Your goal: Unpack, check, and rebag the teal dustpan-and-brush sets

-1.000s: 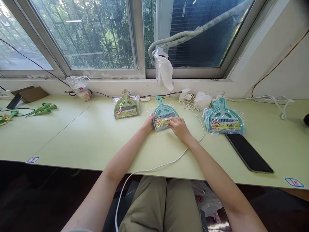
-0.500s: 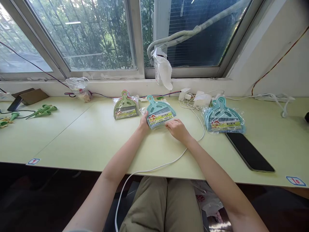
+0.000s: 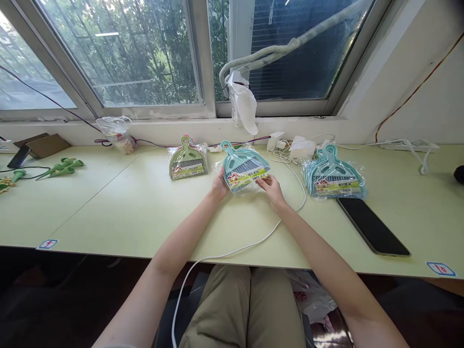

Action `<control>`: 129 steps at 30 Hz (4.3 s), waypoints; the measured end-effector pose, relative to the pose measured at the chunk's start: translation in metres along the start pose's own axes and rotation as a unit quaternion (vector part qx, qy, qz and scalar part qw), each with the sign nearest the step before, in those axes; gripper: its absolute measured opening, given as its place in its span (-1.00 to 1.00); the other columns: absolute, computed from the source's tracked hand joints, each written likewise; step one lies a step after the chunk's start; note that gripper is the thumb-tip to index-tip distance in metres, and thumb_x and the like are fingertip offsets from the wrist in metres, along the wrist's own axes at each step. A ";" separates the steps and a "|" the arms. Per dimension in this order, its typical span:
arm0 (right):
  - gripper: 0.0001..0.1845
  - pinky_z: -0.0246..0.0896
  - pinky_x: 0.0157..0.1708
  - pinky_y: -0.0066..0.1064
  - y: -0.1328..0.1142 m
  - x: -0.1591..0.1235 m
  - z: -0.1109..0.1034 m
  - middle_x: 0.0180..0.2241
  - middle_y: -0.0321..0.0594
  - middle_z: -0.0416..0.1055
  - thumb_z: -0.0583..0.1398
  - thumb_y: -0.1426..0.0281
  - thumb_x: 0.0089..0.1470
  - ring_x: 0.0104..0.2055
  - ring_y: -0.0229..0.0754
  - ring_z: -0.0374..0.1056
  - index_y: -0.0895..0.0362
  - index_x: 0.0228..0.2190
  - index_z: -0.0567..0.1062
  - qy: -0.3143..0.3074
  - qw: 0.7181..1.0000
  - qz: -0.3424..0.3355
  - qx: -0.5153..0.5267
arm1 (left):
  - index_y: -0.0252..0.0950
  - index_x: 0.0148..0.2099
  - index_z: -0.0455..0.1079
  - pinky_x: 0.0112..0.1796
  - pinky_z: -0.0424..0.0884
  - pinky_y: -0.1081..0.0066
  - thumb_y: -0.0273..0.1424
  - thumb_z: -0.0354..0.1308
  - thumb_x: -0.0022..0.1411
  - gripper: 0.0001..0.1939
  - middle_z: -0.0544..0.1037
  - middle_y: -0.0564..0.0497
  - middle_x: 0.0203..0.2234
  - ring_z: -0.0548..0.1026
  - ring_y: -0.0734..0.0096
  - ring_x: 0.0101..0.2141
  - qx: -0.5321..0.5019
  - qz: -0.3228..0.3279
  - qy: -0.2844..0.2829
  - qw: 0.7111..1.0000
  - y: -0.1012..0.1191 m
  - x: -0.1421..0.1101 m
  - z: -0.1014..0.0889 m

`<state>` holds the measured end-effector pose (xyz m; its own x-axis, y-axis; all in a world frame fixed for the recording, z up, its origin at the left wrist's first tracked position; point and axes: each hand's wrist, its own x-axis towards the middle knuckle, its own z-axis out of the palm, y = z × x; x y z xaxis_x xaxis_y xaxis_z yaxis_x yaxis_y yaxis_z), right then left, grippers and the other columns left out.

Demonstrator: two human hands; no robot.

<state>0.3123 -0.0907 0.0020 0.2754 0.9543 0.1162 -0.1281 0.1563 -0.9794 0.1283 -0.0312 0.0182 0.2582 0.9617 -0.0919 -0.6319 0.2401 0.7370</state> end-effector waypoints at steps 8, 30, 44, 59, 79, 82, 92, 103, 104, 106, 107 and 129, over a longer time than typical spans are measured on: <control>-0.64 0.46 -0.07 -0.33 -0.003 -0.002 -0.002 -0.32 -0.28 0.54 0.37 0.34 -0.12 -0.24 -0.23 0.50 0.09 -0.26 0.42 0.084 0.989 0.053 0.108 | -0.20 0.04 0.41 0.17 0.23 0.06 -0.01 -0.07 0.31 -0.52 0.54 -0.06 -0.03 0.43 0.12 0.08 0.078 -0.049 -0.080 0.993 0.000 -0.004 -0.001; -0.69 0.44 -0.35 -0.35 -0.043 0.008 -0.029 -0.45 -0.26 0.54 0.41 0.33 -0.34 -0.44 -0.24 0.44 0.16 -0.43 0.56 0.073 0.994 -0.024 0.079 | -0.22 0.14 0.32 0.03 0.32 0.27 0.03 -0.17 0.32 -0.43 0.46 -0.13 0.06 0.44 0.27 0.02 0.302 0.248 0.110 0.914 0.022 0.010 -0.018; -0.49 0.42 -0.36 -0.31 -0.043 0.007 -0.030 -0.39 -0.17 0.59 0.47 0.18 -0.42 -0.35 -0.14 0.48 0.17 -0.35 0.59 -0.023 1.000 -0.004 -0.013 | -0.28 0.02 0.49 -0.02 0.34 0.22 0.02 0.16 0.11 -0.43 0.56 -0.15 -0.07 0.49 0.16 -0.06 0.464 0.211 0.021 0.860 0.022 0.014 -0.024; -0.52 0.42 -0.32 -0.28 -0.045 0.011 -0.029 -0.39 -0.16 0.58 0.45 0.23 -0.40 -0.32 -0.12 0.48 0.18 -0.36 0.58 0.072 0.996 -0.039 0.026 | -0.30 -0.35 0.53 -0.25 0.41 0.40 -0.11 0.24 0.08 -0.67 0.59 -0.07 -0.35 0.50 0.38 -0.33 0.369 0.147 -0.039 0.917 0.024 0.000 -0.017; -0.71 0.41 -0.33 -0.35 -0.056 0.025 -0.072 -0.37 -0.20 0.55 0.37 0.35 -0.28 -0.32 -0.17 0.46 0.16 -0.40 0.54 0.251 0.956 -0.112 0.106 | -0.35 -0.20 0.49 -0.58 0.20 0.54 -0.29 0.29 0.08 -0.74 0.54 -0.01 -0.51 0.34 0.63 -0.65 0.329 0.099 0.093 0.934 0.034 0.018 -0.040; -0.76 0.42 -0.31 -0.37 -0.056 0.028 -0.083 -0.37 -0.24 0.54 0.36 0.37 -0.25 -0.32 -0.21 0.46 0.14 -0.42 0.53 0.269 0.947 -0.104 0.143 | -0.33 -0.03 0.40 -0.51 0.29 0.55 -0.33 0.22 0.16 -0.67 0.54 0.01 -0.48 0.39 0.64 -0.62 0.273 0.088 0.122 0.950 0.035 0.020 -0.038; -0.79 0.43 -0.19 -0.33 -0.044 0.020 -0.056 -0.39 -0.25 0.53 0.35 0.44 -0.25 -0.32 -0.22 0.46 0.15 -0.44 0.50 0.225 0.957 -0.051 0.176 | -0.41 -0.09 0.42 -0.51 0.32 0.52 -0.22 0.09 0.25 -0.65 0.57 -0.07 -0.53 0.42 0.56 -0.64 0.310 0.029 0.006 0.950 0.018 0.016 -0.028; -0.77 0.47 -0.21 -0.27 -0.023 0.014 -0.028 -0.44 -0.27 0.53 0.33 0.41 -0.18 -0.38 -0.20 0.50 0.14 -0.38 0.47 0.133 0.982 0.003 0.137 | -0.24 -0.02 0.37 -0.08 0.46 0.17 -0.32 0.27 0.14 -0.65 0.58 -0.10 -0.15 0.56 0.27 -0.23 0.240 -0.034 -0.132 0.961 -0.027 -0.010 0.006; -0.79 0.48 -0.21 -0.26 -0.022 0.015 -0.028 -0.45 -0.27 0.53 0.33 0.40 -0.17 -0.38 -0.20 0.50 0.14 -0.39 0.47 0.125 0.984 0.007 0.127 | -0.25 -0.04 0.37 -0.07 0.45 0.17 -0.35 0.26 0.15 -0.68 0.58 -0.08 -0.16 0.56 0.29 -0.23 0.231 -0.024 -0.108 0.967 -0.029 -0.008 0.006; -0.83 0.49 -0.21 -0.25 -0.019 0.018 -0.027 -0.46 -0.27 0.52 0.33 0.37 -0.14 -0.39 -0.20 0.50 0.14 -0.43 0.47 0.108 0.989 0.010 0.103 | -0.26 -0.07 0.38 -0.07 0.45 0.19 -0.36 0.19 0.20 -0.76 0.58 -0.04 -0.21 0.55 0.32 -0.25 0.222 -0.011 -0.062 0.973 -0.029 -0.002 0.004; -0.84 0.49 -0.21 -0.25 -0.017 0.020 -0.028 -0.47 -0.27 0.53 0.33 0.36 -0.12 -0.40 -0.20 0.50 0.14 -0.44 0.48 0.102 0.991 0.009 0.090 | -0.26 -0.08 0.38 -0.07 0.45 0.21 -0.36 0.15 0.23 -0.79 0.57 -0.02 -0.23 0.55 0.33 -0.24 0.219 -0.001 -0.039 0.975 -0.027 0.001 0.002; -0.66 0.37 -0.11 -0.15 -0.030 -0.013 0.003 -0.11 -0.10 0.29 0.14 0.21 0.15 -0.09 -0.09 0.33 0.07 -0.07 0.38 -0.013 0.902 -0.326 -0.283 | -0.25 0.23 0.11 0.08 0.27 0.20 -0.22 -0.11 0.39 -0.57 0.37 -0.19 0.06 0.34 0.21 0.08 0.529 0.456 -0.115 0.707 -0.041 -0.050 0.033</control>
<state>0.3095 -0.1069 0.0301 0.0933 0.7130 0.6949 0.5614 0.5388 -0.6282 0.1657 -0.0941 0.0149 0.2843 0.5765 0.7661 0.2556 -0.8157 0.5189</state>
